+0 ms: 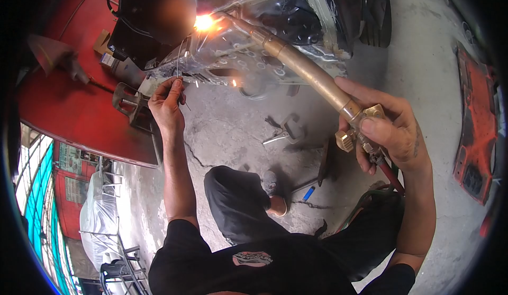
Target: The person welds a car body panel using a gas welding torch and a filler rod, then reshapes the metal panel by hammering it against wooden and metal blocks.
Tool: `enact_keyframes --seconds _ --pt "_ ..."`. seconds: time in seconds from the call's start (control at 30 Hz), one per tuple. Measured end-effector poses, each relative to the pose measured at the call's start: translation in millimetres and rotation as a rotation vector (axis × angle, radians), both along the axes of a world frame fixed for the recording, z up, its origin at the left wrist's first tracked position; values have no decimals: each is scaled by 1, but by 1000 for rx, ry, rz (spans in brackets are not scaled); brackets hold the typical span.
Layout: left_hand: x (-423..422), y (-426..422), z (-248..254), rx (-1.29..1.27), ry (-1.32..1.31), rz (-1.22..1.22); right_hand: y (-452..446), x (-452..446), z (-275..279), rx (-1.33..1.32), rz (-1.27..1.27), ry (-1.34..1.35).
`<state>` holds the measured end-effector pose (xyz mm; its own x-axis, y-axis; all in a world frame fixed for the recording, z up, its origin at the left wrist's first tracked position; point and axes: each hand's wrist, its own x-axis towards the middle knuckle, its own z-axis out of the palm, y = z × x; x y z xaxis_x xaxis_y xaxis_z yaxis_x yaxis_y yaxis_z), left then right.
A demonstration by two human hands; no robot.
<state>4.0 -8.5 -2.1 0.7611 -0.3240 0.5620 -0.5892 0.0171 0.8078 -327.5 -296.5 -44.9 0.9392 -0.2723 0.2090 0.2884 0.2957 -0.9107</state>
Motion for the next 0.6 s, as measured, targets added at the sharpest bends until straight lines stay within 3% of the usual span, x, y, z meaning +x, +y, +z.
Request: enact_keyframes --seconds 0.6 --pt "0 -1 0 -6 7 -14 1 0 1 4 -10 5"
